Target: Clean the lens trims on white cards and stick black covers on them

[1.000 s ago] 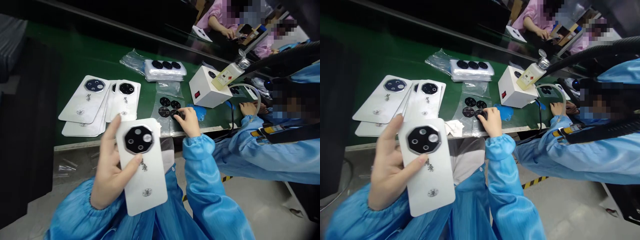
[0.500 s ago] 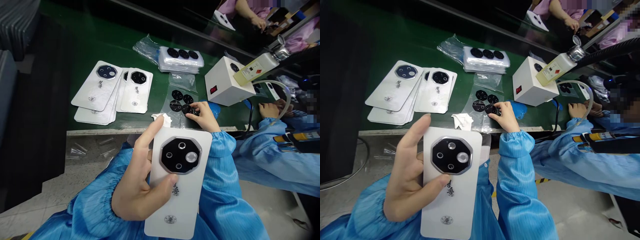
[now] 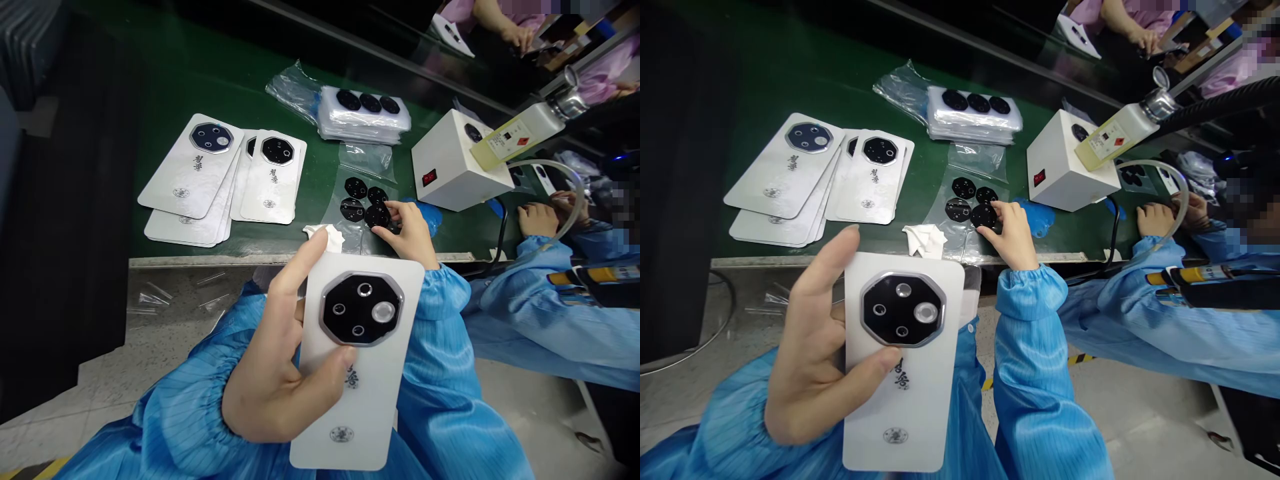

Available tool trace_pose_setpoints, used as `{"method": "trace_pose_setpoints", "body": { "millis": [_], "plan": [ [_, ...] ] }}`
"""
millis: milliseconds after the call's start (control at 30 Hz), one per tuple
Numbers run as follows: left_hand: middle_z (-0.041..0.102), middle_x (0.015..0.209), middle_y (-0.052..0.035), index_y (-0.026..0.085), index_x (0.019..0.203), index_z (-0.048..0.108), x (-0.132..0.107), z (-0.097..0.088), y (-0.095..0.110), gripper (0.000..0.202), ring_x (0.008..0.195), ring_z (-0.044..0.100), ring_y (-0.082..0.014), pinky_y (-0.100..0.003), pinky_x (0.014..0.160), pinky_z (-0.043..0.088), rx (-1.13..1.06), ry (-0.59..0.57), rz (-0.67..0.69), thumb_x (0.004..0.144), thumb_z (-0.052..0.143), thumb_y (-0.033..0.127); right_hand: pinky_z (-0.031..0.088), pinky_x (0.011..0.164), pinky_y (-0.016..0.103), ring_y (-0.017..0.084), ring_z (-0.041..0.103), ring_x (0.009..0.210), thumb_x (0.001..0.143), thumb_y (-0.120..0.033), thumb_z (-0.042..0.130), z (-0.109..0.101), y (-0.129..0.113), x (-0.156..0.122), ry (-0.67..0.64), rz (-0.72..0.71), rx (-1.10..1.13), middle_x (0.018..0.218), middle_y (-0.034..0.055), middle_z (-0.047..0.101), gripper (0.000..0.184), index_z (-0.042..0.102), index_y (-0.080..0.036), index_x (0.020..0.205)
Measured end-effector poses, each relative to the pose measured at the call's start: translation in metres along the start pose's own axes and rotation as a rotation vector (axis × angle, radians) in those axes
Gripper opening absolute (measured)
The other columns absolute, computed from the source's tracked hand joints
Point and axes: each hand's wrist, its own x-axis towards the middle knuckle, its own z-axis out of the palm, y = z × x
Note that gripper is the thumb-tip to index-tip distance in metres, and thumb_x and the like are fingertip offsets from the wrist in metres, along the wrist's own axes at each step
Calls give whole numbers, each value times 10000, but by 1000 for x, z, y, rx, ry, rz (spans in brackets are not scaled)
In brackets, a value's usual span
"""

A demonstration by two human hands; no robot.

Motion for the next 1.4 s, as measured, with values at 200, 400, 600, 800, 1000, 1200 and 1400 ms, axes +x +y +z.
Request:
{"method": "trace_pose_setpoints", "body": {
  "millis": [200,400,600,800,1000,1200,1400],
  "plan": [
    [693,1030,21,443,1395,201,0,1,0,782,771,718,-255,-319,492,638,28,-2,46,805,504,30,480,813,394,255,528,936,739,-326,655,0,1,-4,26,-45,-18,1014,104,527,476,532,-180,1174],
    [681,1069,31,440,1396,201,-1,2,0,796,786,716,-247,-321,519,636,-11,-2,42,801,495,0,490,807,388,253,537,954,740,-320,644,0,2,-7,45,-57,-6,1015,101,530,436,540,-192,1144],
    [681,1061,40,436,1398,197,-2,2,2,736,694,712,-194,-276,485,605,-30,-7,12,839,498,65,497,782,393,230,551,883,739,-381,632,0,4,-9,67,-50,24,957,87,538,392,561,-182,1070],
    [681,1077,51,455,1406,157,-4,0,8,736,875,699,-253,-344,589,626,13,-3,-90,862,517,115,507,751,380,207,559,824,727,-403,644,-2,4,-14,100,-35,76,934,71,567,347,566,-200,998],
    [698,1042,43,440,1413,170,-5,2,11,737,820,709,-217,-292,587,623,-5,19,-113,862,526,105,509,765,395,207,572,830,721,-422,641,-3,6,-17,106,-13,140,933,72,585,365,570,-180,985],
    [696,1071,27,446,1412,180,-4,-1,9,754,798,713,-215,-289,584,627,-5,35,-113,854,527,77,511,815,389,214,580,942,718,-406,674,-15,-2,-30,155,31,484,1002,61,581,388,565,-219,1040],
    [675,1133,26,450,1409,173,-1,-4,-1,739,775,716,-201,-266,567,630,-16,17,-88,856,542,126,525,821,425,235,582,927,710,-492,680,-44,-45,-56,327,-239,712,991,62,542,469,565,-249,1095]
  ]
}}
